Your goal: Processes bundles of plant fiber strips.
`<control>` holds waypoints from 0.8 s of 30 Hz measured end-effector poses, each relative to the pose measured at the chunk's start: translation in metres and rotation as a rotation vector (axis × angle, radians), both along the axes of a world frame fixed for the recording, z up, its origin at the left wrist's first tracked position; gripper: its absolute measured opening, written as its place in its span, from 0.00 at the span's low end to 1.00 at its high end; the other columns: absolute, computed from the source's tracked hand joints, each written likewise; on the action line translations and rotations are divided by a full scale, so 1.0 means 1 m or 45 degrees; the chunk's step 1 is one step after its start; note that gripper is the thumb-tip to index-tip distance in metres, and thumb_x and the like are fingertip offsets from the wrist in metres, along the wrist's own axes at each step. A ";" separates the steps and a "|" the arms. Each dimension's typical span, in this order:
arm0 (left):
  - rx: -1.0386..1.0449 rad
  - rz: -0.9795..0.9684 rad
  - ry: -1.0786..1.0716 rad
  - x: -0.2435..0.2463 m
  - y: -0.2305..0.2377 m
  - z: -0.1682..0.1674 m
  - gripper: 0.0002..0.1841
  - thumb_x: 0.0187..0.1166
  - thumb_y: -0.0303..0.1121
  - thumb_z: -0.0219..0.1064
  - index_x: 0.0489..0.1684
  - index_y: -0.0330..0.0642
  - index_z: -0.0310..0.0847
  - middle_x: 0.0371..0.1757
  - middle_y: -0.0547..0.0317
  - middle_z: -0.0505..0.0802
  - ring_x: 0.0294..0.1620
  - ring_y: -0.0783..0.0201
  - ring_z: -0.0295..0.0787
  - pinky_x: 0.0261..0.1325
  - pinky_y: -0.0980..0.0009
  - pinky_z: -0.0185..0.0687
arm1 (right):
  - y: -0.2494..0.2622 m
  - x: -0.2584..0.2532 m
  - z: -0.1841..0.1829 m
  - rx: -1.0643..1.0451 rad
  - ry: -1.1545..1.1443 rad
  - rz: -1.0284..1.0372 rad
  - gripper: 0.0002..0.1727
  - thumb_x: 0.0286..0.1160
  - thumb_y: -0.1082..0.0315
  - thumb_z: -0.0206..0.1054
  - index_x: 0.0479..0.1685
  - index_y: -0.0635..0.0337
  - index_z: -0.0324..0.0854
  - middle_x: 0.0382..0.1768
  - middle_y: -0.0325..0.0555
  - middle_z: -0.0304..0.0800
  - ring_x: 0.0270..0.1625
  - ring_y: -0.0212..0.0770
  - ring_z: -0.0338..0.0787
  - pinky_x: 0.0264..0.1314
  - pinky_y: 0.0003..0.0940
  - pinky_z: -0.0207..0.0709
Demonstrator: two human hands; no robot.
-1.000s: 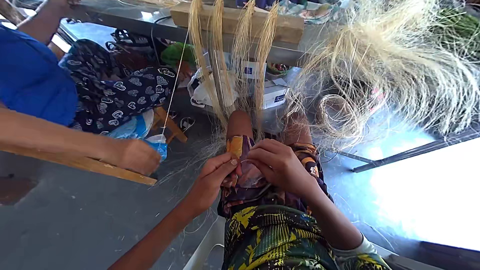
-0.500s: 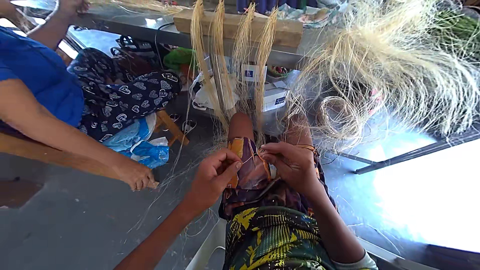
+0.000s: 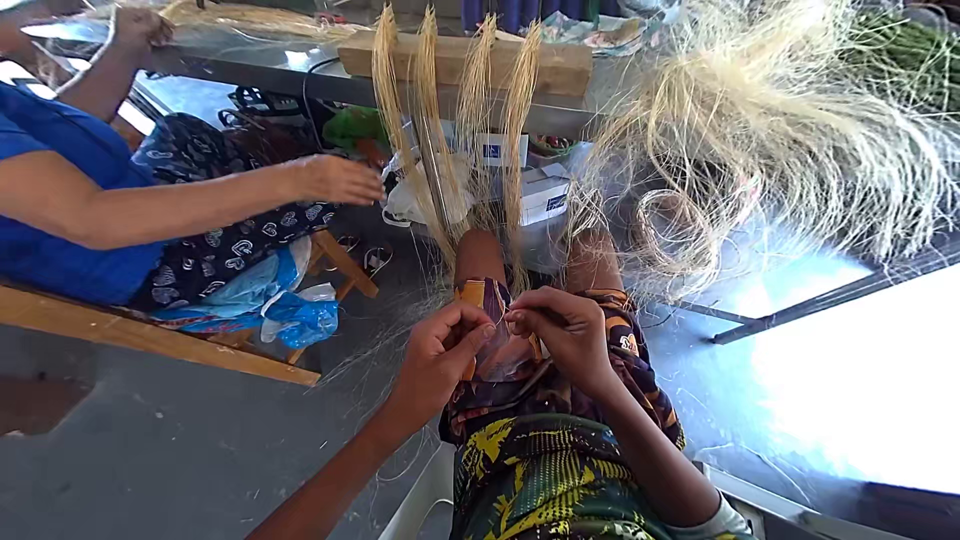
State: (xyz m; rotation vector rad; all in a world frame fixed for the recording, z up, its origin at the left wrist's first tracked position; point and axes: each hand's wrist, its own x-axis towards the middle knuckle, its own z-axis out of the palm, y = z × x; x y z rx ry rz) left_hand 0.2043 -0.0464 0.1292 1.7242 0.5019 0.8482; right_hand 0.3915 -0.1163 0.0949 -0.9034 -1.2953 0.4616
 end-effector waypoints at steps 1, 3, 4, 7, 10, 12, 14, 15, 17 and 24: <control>0.007 -0.002 -0.011 0.000 0.001 -0.001 0.04 0.82 0.26 0.64 0.43 0.41 0.85 0.34 0.72 0.89 0.34 0.80 0.85 0.40 0.84 0.81 | 0.000 0.001 0.000 0.002 -0.001 -0.001 0.05 0.76 0.79 0.69 0.44 0.72 0.89 0.36 0.46 0.95 0.35 0.30 0.93 0.42 0.25 0.91; 0.015 -0.006 -0.035 0.000 0.002 -0.003 0.04 0.82 0.25 0.63 0.43 0.42 0.84 0.35 0.72 0.89 0.35 0.80 0.85 0.41 0.83 0.82 | 0.000 0.001 -0.002 0.001 -0.004 0.014 0.05 0.76 0.78 0.69 0.44 0.72 0.89 0.36 0.45 0.95 0.35 0.29 0.93 0.43 0.25 0.91; 0.017 -0.007 -0.046 0.000 0.002 -0.004 0.04 0.82 0.25 0.63 0.43 0.41 0.85 0.35 0.72 0.89 0.35 0.79 0.85 0.41 0.82 0.82 | 0.000 0.000 -0.002 -0.005 -0.002 0.032 0.05 0.76 0.78 0.70 0.43 0.71 0.89 0.37 0.44 0.95 0.36 0.29 0.93 0.43 0.25 0.90; 0.041 0.005 -0.060 0.002 0.002 -0.007 0.04 0.81 0.25 0.64 0.43 0.40 0.85 0.34 0.71 0.89 0.33 0.80 0.83 0.39 0.83 0.80 | -0.001 -0.002 0.000 -0.069 0.035 0.094 0.06 0.75 0.74 0.71 0.43 0.68 0.89 0.44 0.45 0.93 0.44 0.30 0.92 0.49 0.26 0.89; 0.061 0.022 -0.048 0.004 0.000 -0.008 0.04 0.80 0.24 0.64 0.43 0.39 0.85 0.35 0.70 0.89 0.34 0.79 0.84 0.40 0.83 0.81 | -0.001 -0.006 0.002 -0.184 0.139 0.118 0.08 0.76 0.70 0.70 0.43 0.67 0.90 0.53 0.48 0.91 0.52 0.33 0.91 0.55 0.28 0.88; 0.069 0.022 -0.052 0.005 0.000 -0.011 0.04 0.80 0.24 0.64 0.42 0.38 0.86 0.37 0.68 0.89 0.37 0.78 0.85 0.43 0.82 0.83 | 0.001 -0.009 0.001 -0.212 0.234 0.139 0.06 0.76 0.72 0.70 0.39 0.67 0.90 0.53 0.49 0.90 0.54 0.34 0.91 0.56 0.28 0.88; 0.092 0.031 -0.048 0.007 0.001 -0.014 0.05 0.80 0.26 0.64 0.42 0.38 0.86 0.40 0.67 0.89 0.40 0.77 0.85 0.45 0.81 0.82 | 0.004 -0.011 -0.003 -0.206 0.304 0.178 0.05 0.75 0.74 0.69 0.37 0.66 0.90 0.54 0.48 0.90 0.56 0.34 0.90 0.58 0.28 0.87; 0.087 0.043 -0.046 0.007 0.001 -0.015 0.06 0.81 0.26 0.63 0.42 0.39 0.87 0.42 0.65 0.89 0.42 0.76 0.85 0.47 0.80 0.81 | 0.006 -0.010 -0.006 -0.201 0.325 0.187 0.05 0.74 0.74 0.69 0.37 0.66 0.90 0.54 0.48 0.90 0.57 0.34 0.89 0.59 0.28 0.86; 0.033 0.109 -0.068 0.006 0.004 -0.017 0.07 0.81 0.27 0.63 0.41 0.41 0.88 0.46 0.63 0.91 0.48 0.73 0.87 0.52 0.76 0.83 | 0.008 -0.008 -0.010 -0.201 0.365 0.180 0.05 0.75 0.74 0.70 0.37 0.64 0.90 0.55 0.48 0.90 0.58 0.34 0.89 0.60 0.29 0.85; -0.510 0.273 -0.324 0.004 0.013 -0.015 0.12 0.84 0.21 0.51 0.37 0.40 0.82 0.41 0.57 0.94 0.51 0.63 0.92 0.63 0.66 0.85 | 0.009 0.002 -0.020 -0.265 0.419 -0.009 0.05 0.71 0.71 0.71 0.34 0.60 0.91 0.62 0.49 0.86 0.66 0.38 0.85 0.65 0.31 0.84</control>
